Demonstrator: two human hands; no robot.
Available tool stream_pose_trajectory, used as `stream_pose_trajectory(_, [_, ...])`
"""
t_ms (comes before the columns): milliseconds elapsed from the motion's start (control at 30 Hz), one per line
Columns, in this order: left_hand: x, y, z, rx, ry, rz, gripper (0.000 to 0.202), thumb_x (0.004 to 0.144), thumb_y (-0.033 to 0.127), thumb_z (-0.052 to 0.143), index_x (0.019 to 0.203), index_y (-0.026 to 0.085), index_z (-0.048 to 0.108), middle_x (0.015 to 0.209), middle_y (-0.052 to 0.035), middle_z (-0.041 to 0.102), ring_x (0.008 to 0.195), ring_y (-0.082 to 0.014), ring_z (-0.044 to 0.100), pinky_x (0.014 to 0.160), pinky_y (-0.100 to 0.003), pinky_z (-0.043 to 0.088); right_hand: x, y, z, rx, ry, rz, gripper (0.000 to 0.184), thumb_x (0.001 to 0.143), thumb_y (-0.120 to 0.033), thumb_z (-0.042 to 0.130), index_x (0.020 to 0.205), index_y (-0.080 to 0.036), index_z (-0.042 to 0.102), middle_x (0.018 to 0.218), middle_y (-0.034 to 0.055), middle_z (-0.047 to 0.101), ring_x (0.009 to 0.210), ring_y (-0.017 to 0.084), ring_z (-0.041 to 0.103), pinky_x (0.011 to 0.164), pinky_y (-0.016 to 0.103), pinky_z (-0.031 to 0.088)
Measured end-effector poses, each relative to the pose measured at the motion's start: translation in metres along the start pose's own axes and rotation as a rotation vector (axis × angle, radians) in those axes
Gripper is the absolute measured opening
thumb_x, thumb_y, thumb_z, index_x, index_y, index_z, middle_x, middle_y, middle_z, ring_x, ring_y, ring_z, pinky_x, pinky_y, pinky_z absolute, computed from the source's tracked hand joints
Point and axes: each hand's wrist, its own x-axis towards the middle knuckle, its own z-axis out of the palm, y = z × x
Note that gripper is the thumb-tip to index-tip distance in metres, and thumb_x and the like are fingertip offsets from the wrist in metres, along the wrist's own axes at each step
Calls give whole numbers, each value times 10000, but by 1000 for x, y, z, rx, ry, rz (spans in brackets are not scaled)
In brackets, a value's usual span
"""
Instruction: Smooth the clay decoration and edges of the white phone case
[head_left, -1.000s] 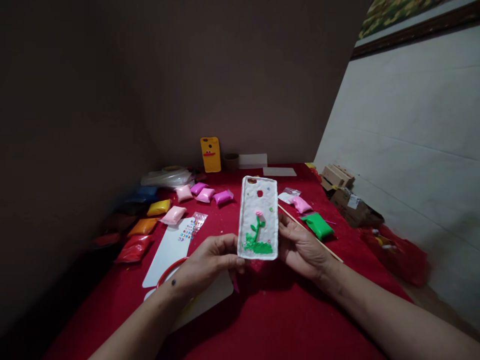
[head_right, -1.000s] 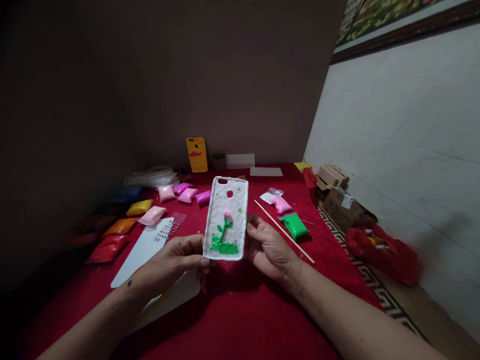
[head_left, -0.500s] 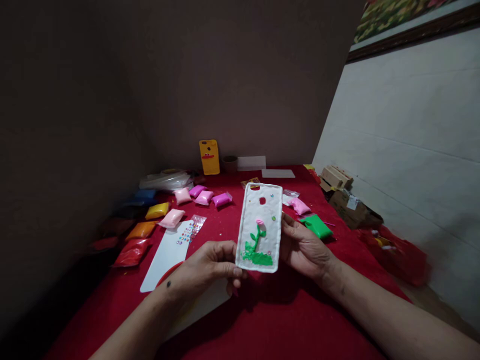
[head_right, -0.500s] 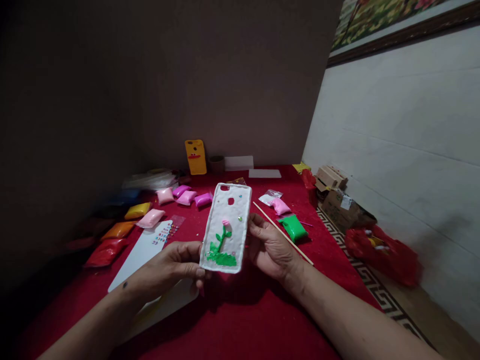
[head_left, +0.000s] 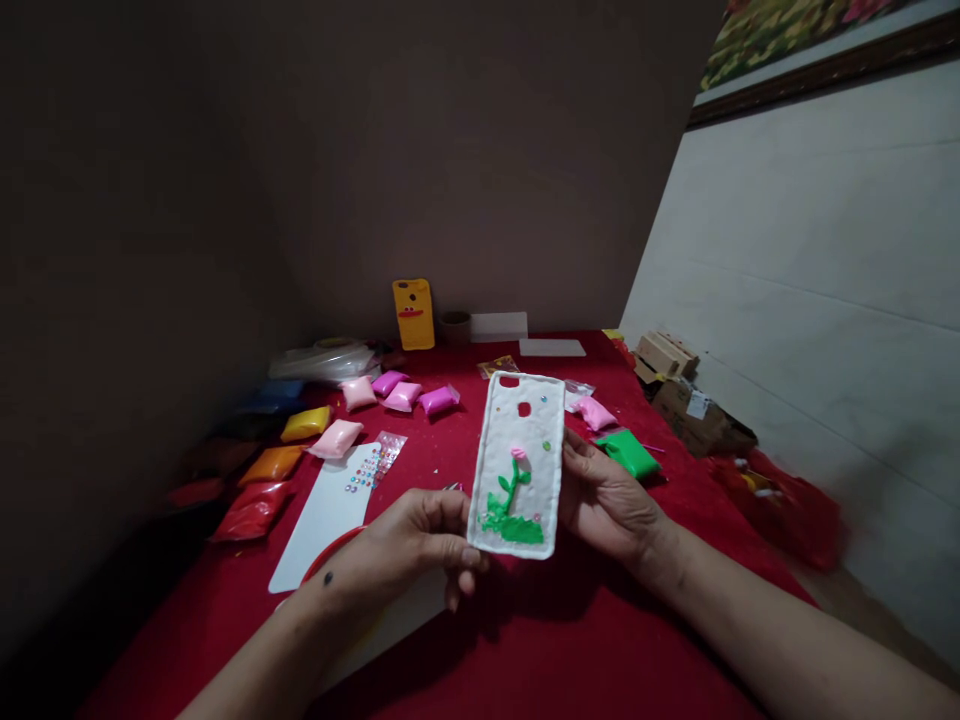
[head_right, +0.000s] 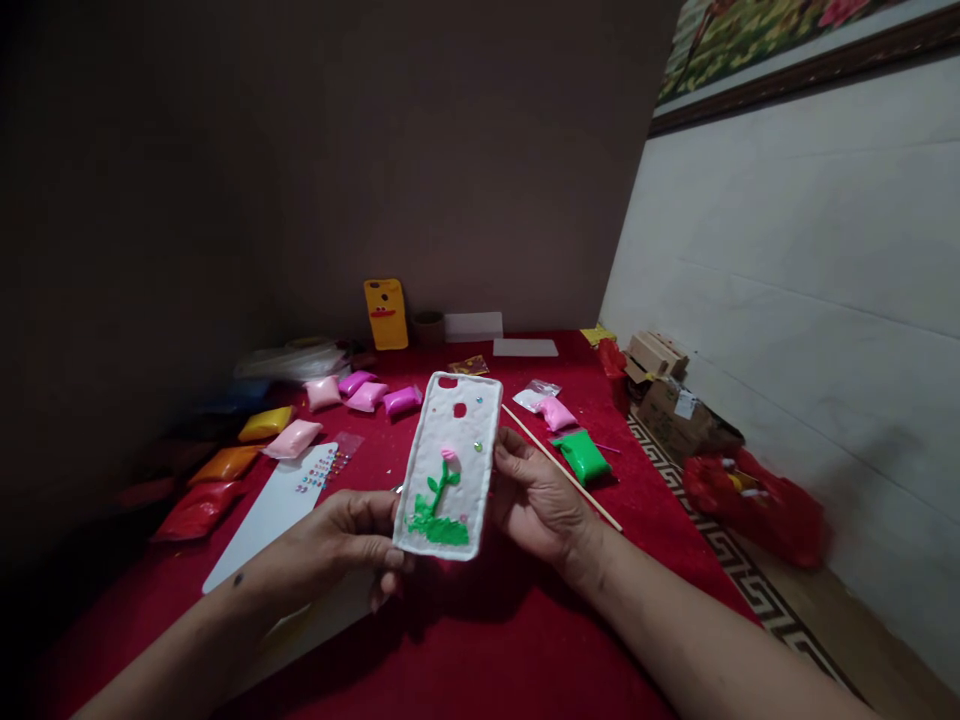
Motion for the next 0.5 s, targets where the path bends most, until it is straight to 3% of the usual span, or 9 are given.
stream_pose_trajectory(133, [0,-3,0,-8,-29,0,138,682,215,737,764,112,696,584,-31,657,466,-100,562,474,-208,474,0,1,2,35,20,16,334,765,-127,722,1077,-227,659,1001,36,756,921,182,698,928,383,510])
stream_pose_trajectory(333, [-1,-1,-5,16,-22,-31,216,642,245,766,786,116,671,598,-26,646,469,-106,557,473,-220,475,1,0,0,35,13,8,307,806,-97,666,1085,-225,660,1017,40,755,928,176,702,934,374,510])
stream_pose_trajectory(400, [-6,4,-10,51,29,-35,268,636,250,778,839,126,655,603,-13,635,450,-113,545,414,-214,438,2,-2,-1,52,15,-9,310,830,-85,630,1105,-224,655,1017,43,756,930,175,702,934,374,514])
stream_pose_trajectory(500, [-22,19,-2,100,225,41,195,768,297,694,894,169,617,643,22,620,450,-76,497,377,-164,335,3,-4,-4,74,45,-20,324,859,-67,572,1127,-234,647,1008,28,757,943,177,702,960,397,508])
